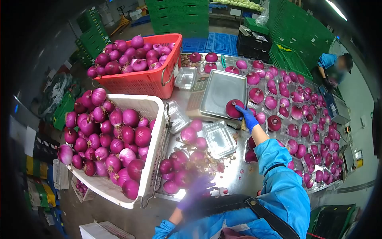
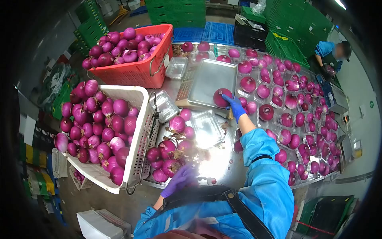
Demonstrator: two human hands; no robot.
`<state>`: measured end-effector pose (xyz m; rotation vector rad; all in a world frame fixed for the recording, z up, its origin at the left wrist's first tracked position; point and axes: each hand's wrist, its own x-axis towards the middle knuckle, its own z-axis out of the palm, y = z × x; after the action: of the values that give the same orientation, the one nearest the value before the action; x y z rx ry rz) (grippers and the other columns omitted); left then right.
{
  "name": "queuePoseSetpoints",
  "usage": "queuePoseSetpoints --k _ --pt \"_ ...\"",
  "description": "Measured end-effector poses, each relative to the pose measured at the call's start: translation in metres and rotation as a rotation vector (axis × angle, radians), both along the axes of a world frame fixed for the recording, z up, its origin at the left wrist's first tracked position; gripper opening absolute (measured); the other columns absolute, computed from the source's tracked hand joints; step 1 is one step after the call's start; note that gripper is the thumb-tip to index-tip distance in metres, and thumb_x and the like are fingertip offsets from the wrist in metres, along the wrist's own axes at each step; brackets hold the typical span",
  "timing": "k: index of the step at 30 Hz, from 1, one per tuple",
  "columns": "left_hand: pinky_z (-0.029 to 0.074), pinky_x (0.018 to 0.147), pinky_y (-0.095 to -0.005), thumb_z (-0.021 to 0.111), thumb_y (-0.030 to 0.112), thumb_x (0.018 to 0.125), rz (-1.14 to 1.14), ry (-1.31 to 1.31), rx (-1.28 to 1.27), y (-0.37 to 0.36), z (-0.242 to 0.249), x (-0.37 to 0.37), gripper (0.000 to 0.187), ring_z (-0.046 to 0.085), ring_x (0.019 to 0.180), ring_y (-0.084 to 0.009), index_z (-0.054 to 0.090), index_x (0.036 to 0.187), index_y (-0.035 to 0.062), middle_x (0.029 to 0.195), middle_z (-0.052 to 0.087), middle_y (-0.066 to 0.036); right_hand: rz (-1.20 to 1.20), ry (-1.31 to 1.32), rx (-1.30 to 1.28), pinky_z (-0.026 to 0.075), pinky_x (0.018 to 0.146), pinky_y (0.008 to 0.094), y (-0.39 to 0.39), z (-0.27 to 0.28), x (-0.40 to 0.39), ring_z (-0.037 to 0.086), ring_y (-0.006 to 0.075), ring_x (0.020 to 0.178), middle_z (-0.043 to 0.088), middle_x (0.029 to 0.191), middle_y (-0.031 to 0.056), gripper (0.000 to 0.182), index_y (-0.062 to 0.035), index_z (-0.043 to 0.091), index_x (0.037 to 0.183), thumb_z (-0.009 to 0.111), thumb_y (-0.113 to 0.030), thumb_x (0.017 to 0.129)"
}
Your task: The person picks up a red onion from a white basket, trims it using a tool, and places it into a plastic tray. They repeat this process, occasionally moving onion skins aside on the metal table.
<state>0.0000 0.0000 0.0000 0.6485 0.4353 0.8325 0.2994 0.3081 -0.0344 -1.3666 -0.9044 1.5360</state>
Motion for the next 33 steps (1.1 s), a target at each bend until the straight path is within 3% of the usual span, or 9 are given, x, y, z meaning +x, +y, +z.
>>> queuePoseSetpoints --k 2,6,8,12,19,23,27,29,33 --pt "0.032 0.102 -0.037 0.063 0.028 0.076 0.068 0.155 -0.162 -0.011 0.009 0.01 0.074 0.038 0.122 -0.0255 0.025 0.135 0.004 0.133 0.035 -0.014 0.037 -0.217 -0.003 0.044 0.051 0.0183 -0.003 0.001 0.008 0.061 0.0146 0.082 0.058 0.105 0.0084 0.073 -0.0023 0.047 0.123 0.074 -0.042 0.067" --pt "0.034 0.1 -0.0368 0.063 0.026 0.076 0.057 0.272 -0.05 0.004 0.007 -0.006 0.072 0.04 0.12 -0.0253 0.027 0.134 0.0036 0.131 0.037 -0.014 0.051 -0.308 0.068 0.048 0.058 0.0216 0.005 0.013 0.0 0.06 0.0188 0.091 0.056 0.113 0.0129 0.079 0.0003 0.044 0.125 0.072 -0.045 0.068" --pt "0.036 0.098 -0.037 0.061 0.024 0.077 0.076 0.272 -0.015 0.004 -0.006 -0.008 0.069 0.042 0.118 -0.0248 0.027 0.134 0.0035 0.13 0.038 -0.014 0.054 -0.569 0.118 0.049 0.074 0.0257 0.001 0.018 0.006 0.056 0.0225 0.102 0.052 0.121 0.017 0.084 0.0014 0.039 0.13 0.07 -0.047 0.069" --pt "0.037 0.097 -0.0366 0.059 0.021 0.078 0.077 0.294 -0.032 0.007 -0.003 -0.005 0.067 0.043 0.116 -0.0242 0.027 0.133 0.0039 0.129 0.039 -0.013 0.027 -0.603 0.24 0.042 0.089 0.0284 -0.003 0.027 0.029 0.051 0.022 0.11 0.05 0.123 0.017 0.079 0.0014 0.037 0.131 0.069 -0.042 0.073" --pt "0.039 0.094 -0.0345 0.056 0.018 0.08 0.067 0.278 -0.03 0.004 -0.005 -0.004 0.06 0.044 0.115 -0.0223 0.029 0.132 0.0045 0.127 0.042 -0.011 -0.186 -0.326 0.232 0.044 0.084 0.0273 -0.022 0.049 0.077 0.052 0.0191 0.106 0.054 0.116 0.0137 0.063 -0.0019 0.039 0.13 0.066 -0.028 0.079" --pt "0.039 0.099 -0.0328 0.045 0.008 0.088 0.066 0.27 0.075 0.009 -0.014 -0.008 0.046 0.043 0.119 -0.0216 0.033 0.132 0.0038 0.131 0.042 -0.011 -0.111 -0.403 0.42 0.042 0.088 0.03 -0.015 0.012 0.096 0.049 0.0211 0.11 0.047 0.125 0.018 0.078 0.0013 0.032 0.133 0.072 -0.027 0.073" --pt "0.042 0.095 -0.0308 0.04 0.009 0.091 0.047 0.184 -0.017 0.011 -0.018 -0.007 0.048 0.047 0.116 -0.0202 0.023 0.136 0.0029 0.132 0.039 -0.013 0.007 -0.567 0.269 0.037 0.096 0.0325 -0.019 0.017 0.081 0.04 0.0266 0.121 0.037 0.134 0.0201 0.089 -0.0025 0.027 0.136 0.076 -0.03 0.067" --pt "0.038 0.096 -0.0313 0.057 0.006 0.077 0.113 0.381 0.116 0.011 -0.016 -0.006 0.041 0.044 0.116 -0.0216 0.05 0.118 0.0037 0.122 0.045 -0.01 0.008 -0.501 0.326 0.035 0.097 0.0336 -0.019 0.018 0.068 0.036 0.0278 0.125 0.035 0.135 0.0201 0.091 -0.0017 0.027 0.136 0.078 -0.028 0.065" --pt "0.038 0.097 -0.0315 0.061 -0.001 0.071 0.165 0.394 0.189 0.011 -0.022 -0.008 0.041 0.044 0.116 -0.0248 0.055 0.111 0.0042 0.121 0.046 -0.011 0.024 -0.556 0.329 0.035 0.098 0.0336 -0.009 0.021 0.05 0.034 0.0273 0.126 0.033 0.137 0.0195 0.093 -0.001 0.026 0.136 0.079 -0.027 0.064"
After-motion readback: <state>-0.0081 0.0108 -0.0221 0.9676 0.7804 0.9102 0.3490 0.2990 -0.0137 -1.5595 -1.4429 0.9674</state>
